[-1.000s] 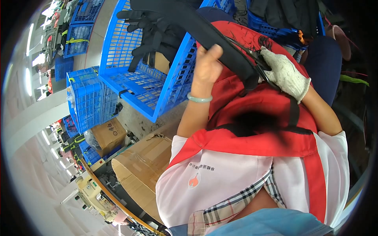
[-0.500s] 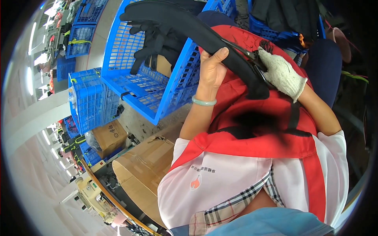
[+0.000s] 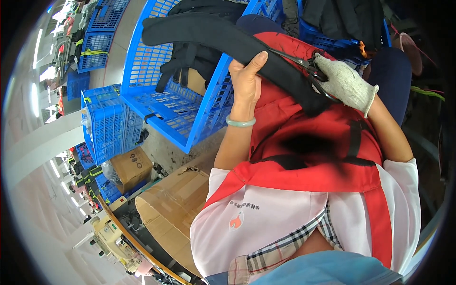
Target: Trimming excess material from curved black foam components using scissors at a factory workbench.
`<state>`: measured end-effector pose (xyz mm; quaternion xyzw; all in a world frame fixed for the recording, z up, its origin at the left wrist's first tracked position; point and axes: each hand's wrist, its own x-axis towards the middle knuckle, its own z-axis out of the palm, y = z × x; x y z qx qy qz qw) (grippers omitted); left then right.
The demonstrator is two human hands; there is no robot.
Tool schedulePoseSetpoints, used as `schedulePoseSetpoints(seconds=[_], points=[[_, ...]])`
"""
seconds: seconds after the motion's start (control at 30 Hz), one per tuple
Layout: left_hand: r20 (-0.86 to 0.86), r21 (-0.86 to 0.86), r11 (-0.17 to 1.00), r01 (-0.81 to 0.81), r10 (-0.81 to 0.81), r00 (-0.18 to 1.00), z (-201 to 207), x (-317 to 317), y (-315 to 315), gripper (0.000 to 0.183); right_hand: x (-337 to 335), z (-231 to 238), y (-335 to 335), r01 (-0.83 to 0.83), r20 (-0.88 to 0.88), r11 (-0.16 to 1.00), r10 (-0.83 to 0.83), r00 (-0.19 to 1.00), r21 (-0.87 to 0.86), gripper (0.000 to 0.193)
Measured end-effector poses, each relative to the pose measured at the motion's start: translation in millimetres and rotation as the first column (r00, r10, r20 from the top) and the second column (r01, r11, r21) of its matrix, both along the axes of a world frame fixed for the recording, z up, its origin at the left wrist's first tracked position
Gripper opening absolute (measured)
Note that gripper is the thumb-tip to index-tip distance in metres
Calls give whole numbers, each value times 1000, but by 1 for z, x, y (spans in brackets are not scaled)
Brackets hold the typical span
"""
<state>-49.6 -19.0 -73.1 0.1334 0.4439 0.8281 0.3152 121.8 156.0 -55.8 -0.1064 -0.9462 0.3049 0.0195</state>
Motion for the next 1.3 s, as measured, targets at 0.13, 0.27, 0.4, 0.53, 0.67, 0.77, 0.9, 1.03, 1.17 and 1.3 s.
schedulePoseSetpoints(seconds=[0.13,0.27,0.4,0.53,0.67,0.77,0.9,1.03,1.17,1.3], points=[[-43,-58,996,62,-65,997,2,-7,-7,25,-7,14,11,-52,45,995,57,997,-86,27],[97,74,980,184,-191,977,7,-16,-11,26,-15,26,14,-104,68,992,109,992,-67,30],[97,181,966,185,-205,974,6,-13,-8,29,-14,8,1,-100,-53,995,99,994,0,46],[64,131,978,159,-169,984,12,-5,-4,22,-19,15,-8,-77,6,997,77,997,-21,62],[46,125,979,161,-168,985,10,-5,0,22,-18,5,-10,-62,-22,997,61,998,-56,66],[66,144,977,155,-165,984,8,-5,1,21,-19,6,-12,-13,79,980,29,996,-199,66],[54,154,967,205,-216,975,0,-9,0,23,-16,-8,-5,-92,-61,984,84,995,-150,66],[52,185,956,226,-239,970,0,-6,0,27,-19,5,-12,-17,-13,996,16,1000,-85,51],[58,146,960,239,-250,967,-3,2,1,29,-23,-2,-8,-35,-77,950,12,997,-312,40],[85,123,969,213,-224,971,1,11,4,25,-21,-7,1,6,-175,992,-29,984,-128,41]])
